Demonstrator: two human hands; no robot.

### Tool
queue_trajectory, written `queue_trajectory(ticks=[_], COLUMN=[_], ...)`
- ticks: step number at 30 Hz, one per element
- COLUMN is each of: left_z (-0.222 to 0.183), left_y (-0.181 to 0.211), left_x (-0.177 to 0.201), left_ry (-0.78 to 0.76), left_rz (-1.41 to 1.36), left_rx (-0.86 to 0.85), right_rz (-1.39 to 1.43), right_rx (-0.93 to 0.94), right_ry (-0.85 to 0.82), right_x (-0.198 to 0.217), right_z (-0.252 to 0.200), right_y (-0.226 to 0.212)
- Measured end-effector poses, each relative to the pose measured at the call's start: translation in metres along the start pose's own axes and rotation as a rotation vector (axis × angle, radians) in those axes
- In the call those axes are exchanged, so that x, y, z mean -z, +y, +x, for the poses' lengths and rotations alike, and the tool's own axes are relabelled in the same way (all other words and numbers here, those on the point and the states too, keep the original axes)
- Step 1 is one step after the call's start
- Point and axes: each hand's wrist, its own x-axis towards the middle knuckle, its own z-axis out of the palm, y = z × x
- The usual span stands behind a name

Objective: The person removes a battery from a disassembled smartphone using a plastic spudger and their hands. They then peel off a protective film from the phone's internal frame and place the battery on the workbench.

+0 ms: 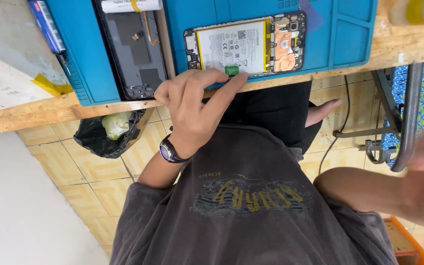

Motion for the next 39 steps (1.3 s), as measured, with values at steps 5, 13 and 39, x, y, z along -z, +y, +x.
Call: queue_trajectory(ticks=[5, 13, 39], left_z=[-0.003, 0.000, -0.003], left_y=[0.001, 0.004, -0.019], left_x=[-0.001, 0.005, -0.009], left_ry=[-0.021, -0.103, 0.064], left_rz=[-0.065, -0.042, -0.059], left_rx=[0.041, 0.108, -0.191], right_rz=[0.137, -0.025, -0.339], right_rx=[-0.288, -0.119, 0.085], right_ry=[0.152, 0.345, 0.097], right_x=[-0.120, -0.122, -0.112], right_z=[0.049, 0.057, 0.103], right_y=[-0.044, -0.015, 0.000])
